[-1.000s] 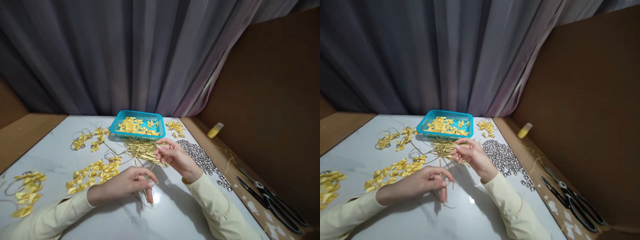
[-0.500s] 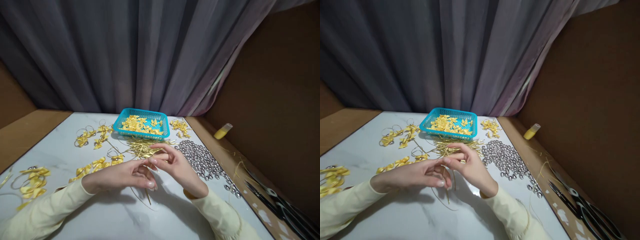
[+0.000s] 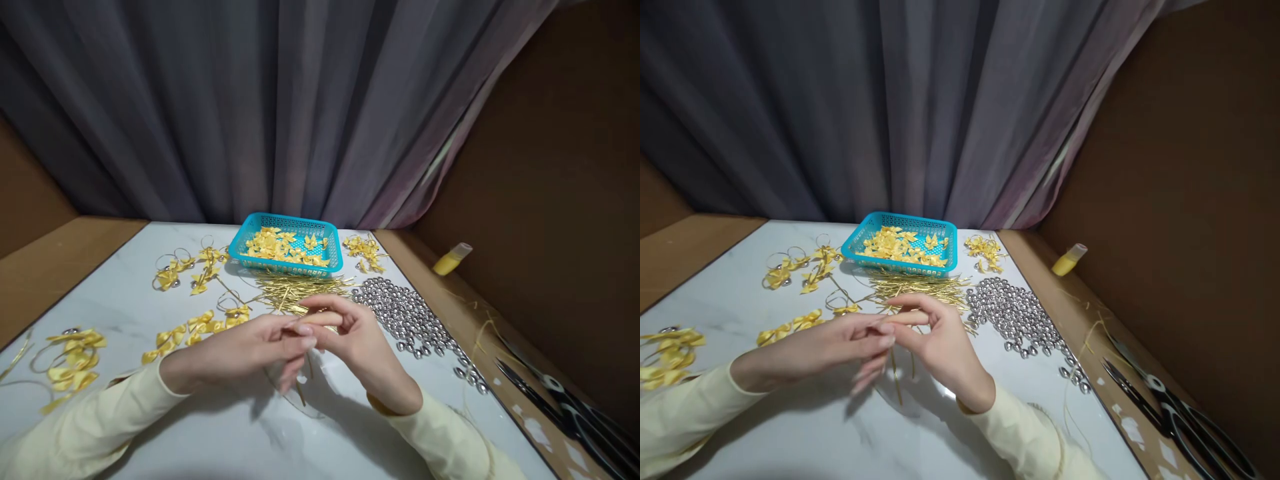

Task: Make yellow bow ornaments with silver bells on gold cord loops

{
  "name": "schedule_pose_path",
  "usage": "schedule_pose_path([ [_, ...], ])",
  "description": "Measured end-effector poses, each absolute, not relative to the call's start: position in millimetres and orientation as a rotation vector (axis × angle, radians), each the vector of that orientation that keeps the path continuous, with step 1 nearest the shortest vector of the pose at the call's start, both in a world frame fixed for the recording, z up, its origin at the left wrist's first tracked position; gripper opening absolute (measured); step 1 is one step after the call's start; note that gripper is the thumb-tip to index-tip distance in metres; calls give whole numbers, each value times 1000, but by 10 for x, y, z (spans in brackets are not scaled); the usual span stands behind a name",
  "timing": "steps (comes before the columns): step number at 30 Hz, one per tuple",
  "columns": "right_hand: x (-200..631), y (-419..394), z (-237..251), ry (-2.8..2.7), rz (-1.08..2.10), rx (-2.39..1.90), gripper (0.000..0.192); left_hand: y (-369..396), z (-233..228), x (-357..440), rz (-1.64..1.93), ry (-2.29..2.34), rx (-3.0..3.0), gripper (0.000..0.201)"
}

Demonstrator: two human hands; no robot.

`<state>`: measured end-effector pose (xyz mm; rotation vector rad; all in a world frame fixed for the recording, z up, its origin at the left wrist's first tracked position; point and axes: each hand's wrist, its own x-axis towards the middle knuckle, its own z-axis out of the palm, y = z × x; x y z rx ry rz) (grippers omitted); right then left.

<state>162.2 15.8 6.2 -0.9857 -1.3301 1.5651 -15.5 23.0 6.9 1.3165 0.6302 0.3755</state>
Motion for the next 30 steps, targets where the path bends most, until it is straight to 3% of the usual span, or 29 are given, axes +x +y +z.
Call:
schedule_pose_path([
  [8, 1647, 148, 95, -1370, 1455, -933, 19, 209, 42, -167, 392, 590, 1178, 34],
  [12, 1769, 197, 164, -1681, 962, -1019, 16, 193, 107, -173, 397, 615, 1135, 33],
  [19, 1945, 134, 306, -2384, 15, -787, 29, 173, 97, -184, 356, 634, 1090, 32],
  [25, 1854, 28, 276, -2495, -340, -648, 24, 163, 80, -181, 334, 621, 1090, 34],
  [30, 1848, 24, 266, -2483, -386, -515, 30, 154, 92, -175, 302, 615, 1146, 34],
])
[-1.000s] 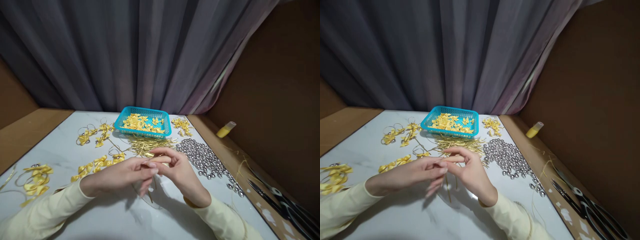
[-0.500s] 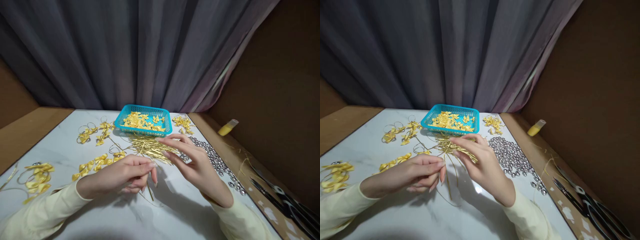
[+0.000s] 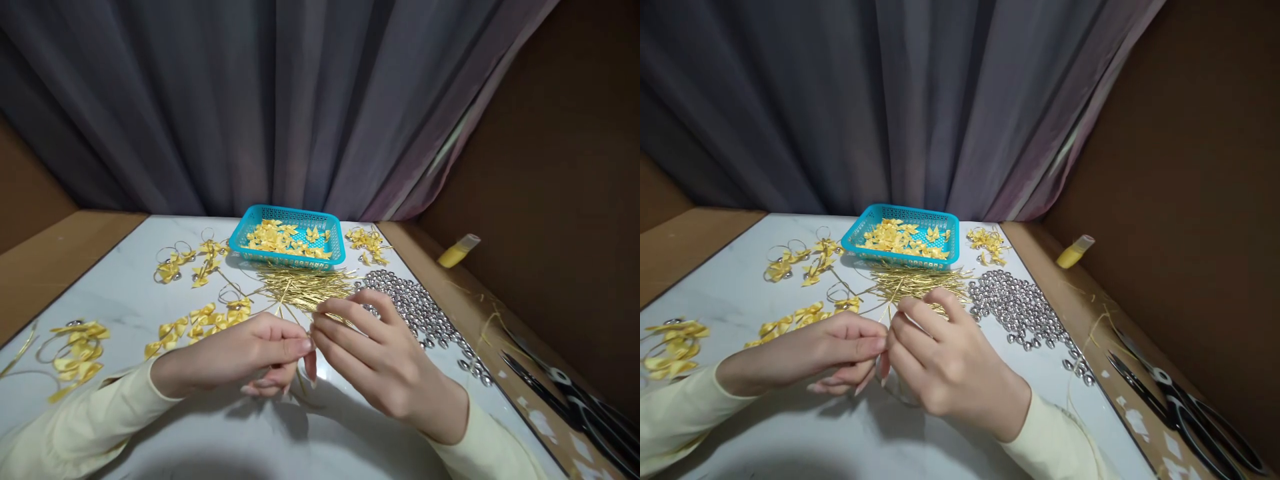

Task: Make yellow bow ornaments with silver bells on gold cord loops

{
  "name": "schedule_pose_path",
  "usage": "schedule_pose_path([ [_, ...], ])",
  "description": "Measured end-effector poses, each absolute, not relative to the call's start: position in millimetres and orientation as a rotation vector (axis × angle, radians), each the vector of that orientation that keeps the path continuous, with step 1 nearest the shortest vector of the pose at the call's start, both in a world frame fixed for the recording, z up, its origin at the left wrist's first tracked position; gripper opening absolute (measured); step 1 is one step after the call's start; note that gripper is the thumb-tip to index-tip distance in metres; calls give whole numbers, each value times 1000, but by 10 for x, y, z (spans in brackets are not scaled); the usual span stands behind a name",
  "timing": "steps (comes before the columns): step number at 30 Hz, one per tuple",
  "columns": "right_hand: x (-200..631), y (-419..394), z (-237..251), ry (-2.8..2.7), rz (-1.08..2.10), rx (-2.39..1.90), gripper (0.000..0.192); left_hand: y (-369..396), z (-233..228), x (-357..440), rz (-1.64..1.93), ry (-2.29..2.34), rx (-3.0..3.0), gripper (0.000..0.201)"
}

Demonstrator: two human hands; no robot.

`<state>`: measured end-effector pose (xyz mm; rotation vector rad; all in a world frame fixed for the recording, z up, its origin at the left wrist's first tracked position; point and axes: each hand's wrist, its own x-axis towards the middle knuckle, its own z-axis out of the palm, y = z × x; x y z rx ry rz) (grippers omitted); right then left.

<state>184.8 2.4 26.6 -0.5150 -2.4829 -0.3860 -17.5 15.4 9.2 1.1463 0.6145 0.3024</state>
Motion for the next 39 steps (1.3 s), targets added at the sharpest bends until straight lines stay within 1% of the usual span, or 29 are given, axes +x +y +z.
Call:
schedule_pose_path([
  [5, 1881, 67, 232, -2424, -361, -597, 29, 135, 114, -160, 379, 651, 1130, 22],
  [13, 1835, 81, 178, -2380, -389, -608, 26, 101, 87, -133, 675, 747, 1056, 26],
  [17, 1787, 57, 153, -2362, -434, -624, 27, 92, 70, -122, 734, 770, 1003, 32],
  [22, 1771, 61, 87, -2277, -362, -559, 22, 74, 81, -120, 790, 813, 974, 23],
  [24, 1764, 58, 67, -2226, -332, -540, 22, 60, 104, -122, 770, 835, 1004, 24],
  [30, 1741, 6, 109, -2246, -346, -621, 22, 14, 157, -137, 744, 957, 1306, 28],
  [34, 1746, -26, 171, -2304, -264, -710, 26, 1, 166, -150, 682, 1033, 1618, 38],
  [36, 1750, -30, 184, -2312, -228, -728, 27, 2, 171, -158, 669, 1041, 1782, 35],
  [39, 1756, -20, 178, -2320, -186, -740, 25, 0, 175, -176, 702, 1057, 2018, 23],
])
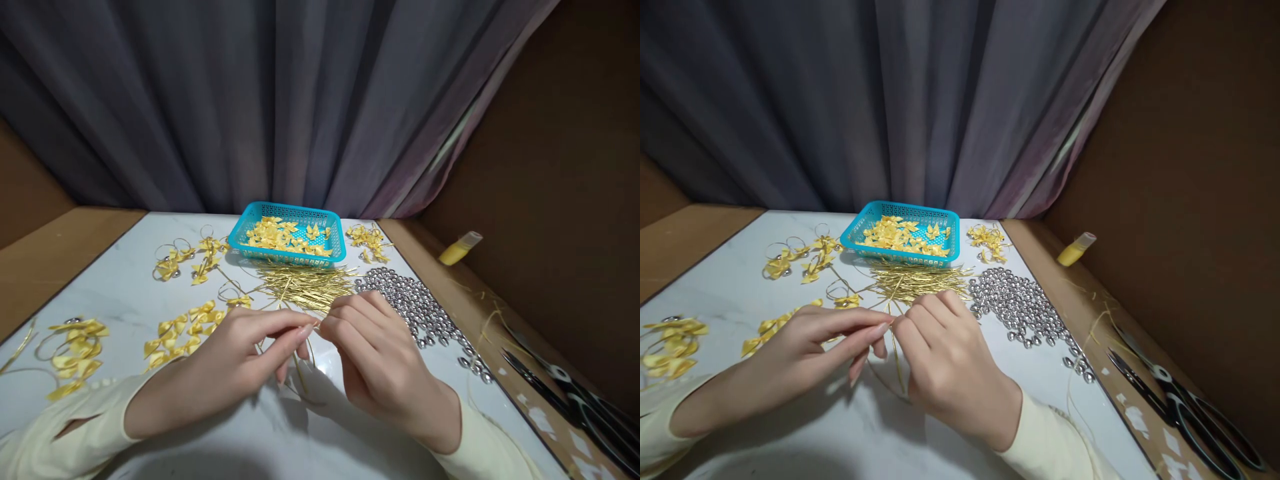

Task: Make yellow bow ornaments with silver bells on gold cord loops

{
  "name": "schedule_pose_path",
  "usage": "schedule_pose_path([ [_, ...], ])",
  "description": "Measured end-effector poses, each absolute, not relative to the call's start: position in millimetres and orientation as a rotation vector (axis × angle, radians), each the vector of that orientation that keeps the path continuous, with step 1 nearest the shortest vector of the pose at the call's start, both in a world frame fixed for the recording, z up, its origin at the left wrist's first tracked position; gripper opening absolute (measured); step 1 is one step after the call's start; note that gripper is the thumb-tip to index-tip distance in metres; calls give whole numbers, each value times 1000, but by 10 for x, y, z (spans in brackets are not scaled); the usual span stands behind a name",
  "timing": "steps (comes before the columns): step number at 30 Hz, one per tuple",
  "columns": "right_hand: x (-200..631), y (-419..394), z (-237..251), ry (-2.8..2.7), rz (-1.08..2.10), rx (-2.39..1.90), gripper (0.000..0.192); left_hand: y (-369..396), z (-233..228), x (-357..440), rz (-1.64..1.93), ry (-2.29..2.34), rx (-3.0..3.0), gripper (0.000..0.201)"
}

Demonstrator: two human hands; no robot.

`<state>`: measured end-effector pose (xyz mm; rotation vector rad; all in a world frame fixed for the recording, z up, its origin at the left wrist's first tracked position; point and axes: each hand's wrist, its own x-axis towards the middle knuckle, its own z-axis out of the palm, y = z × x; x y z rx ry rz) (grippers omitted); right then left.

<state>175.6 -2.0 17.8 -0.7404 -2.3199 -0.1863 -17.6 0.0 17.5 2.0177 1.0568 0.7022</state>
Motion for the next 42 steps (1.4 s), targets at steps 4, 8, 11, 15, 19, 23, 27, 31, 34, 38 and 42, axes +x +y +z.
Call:
schedule_pose_path([
  [4, 1768, 4, 164, -2348, -121, -727, 21, -14, 176, -196, 699, 1044, 2185, 19],
  [8, 1767, 5, 180, -2382, -68, -765, 19, -16, 171, -198, 732, 999, 2282, 20],
  [11, 1758, -10, 198, -2432, -79, -807, 20, -7, 145, -194, 739, 974, 2352, 22],
  [15, 1749, -27, 209, -2478, -87, -839, 21, 6, 104, -186, 716, 987, 2392, 17],
  [19, 1748, -30, 212, -2515, -44, -857, 22, 17, 84, -179, 783, 969, 2425, 14],
  [23, 1755, -28, 234, -2539, 100, -835, 22, 29, 80, -186, 820, 931, 2441, 14],
  [27, 1795, -8, 271, -2534, 298, -839, 18, 36, 112, -190, 828, 907, 2425, 16],
  [31, 1870, 43, 304, -2459, 478, -879, 17, 33, 184, -172, 855, 960, 2323, 14],
  [34, 1901, 69, 316, -2452, 620, -874, 16, 25, 226, -159, 855, 1011, 2164, 13],
  [38, 1866, 62, 299, -2428, 755, -812, 17, 13, 227, -161, 828, 1073, 1973, 17],
  [42, 1803, 49, 260, -2287, 727, -858, 13, 15, 205, -161, 810, 1082, 1947, 20],
])
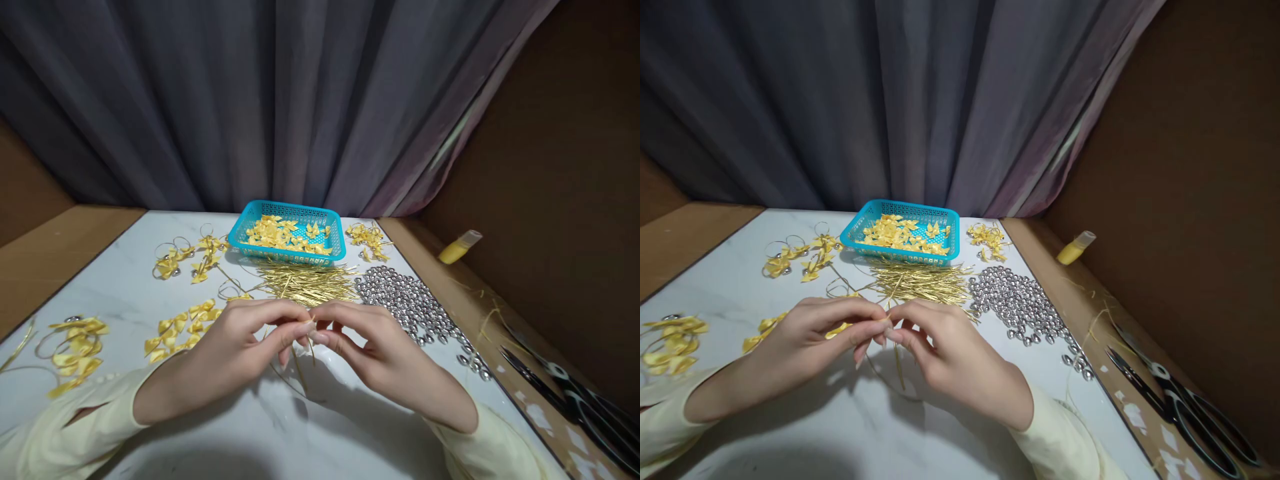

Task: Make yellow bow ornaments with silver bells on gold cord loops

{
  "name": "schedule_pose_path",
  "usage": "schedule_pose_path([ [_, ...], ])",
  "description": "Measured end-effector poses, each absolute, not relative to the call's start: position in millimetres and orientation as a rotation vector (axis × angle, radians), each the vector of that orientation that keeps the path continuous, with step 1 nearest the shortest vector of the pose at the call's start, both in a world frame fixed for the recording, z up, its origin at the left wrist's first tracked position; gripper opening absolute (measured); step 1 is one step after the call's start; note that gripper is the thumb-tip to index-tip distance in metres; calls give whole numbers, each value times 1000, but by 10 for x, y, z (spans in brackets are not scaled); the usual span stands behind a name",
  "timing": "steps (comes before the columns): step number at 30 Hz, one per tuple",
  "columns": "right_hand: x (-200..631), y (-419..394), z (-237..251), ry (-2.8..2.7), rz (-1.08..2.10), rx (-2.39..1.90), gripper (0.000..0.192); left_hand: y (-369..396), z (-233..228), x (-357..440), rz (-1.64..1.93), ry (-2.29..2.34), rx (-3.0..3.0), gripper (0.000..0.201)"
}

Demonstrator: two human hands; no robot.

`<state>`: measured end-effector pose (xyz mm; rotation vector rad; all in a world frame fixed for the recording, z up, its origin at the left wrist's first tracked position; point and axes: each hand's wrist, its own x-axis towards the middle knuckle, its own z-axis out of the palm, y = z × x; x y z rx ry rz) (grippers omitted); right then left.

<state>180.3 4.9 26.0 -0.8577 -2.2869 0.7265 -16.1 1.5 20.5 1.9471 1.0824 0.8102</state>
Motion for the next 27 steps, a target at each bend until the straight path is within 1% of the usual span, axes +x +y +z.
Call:
schedule_pose_path([
  [3, 1778, 48, 237, -2211, 694, -878, 13, 20, 195, -161, 804, 1077, 1991, 19],
  [9, 1782, 55, 209, -2153, 628, -886, 9, 15, 160, -180, 882, 1057, 2223, 10],
  [18, 1797, 45, 204, -2173, 518, -937, 12, 15, 124, -168, 1014, 1039, 2471, 11],
  [21, 1828, 61, 229, -2177, 558, -1040, 6, 28, 107, -161, 1018, 1023, 2483, 11],
  [24, 1838, 75, 255, -2169, 669, -1115, 15, 30, 92, -154, 1060, 1006, 2466, 12],
  [27, 1819, 72, 273, -2185, 761, -1099, 14, 25, 83, -153, 1094, 983, 2436, 12],
])
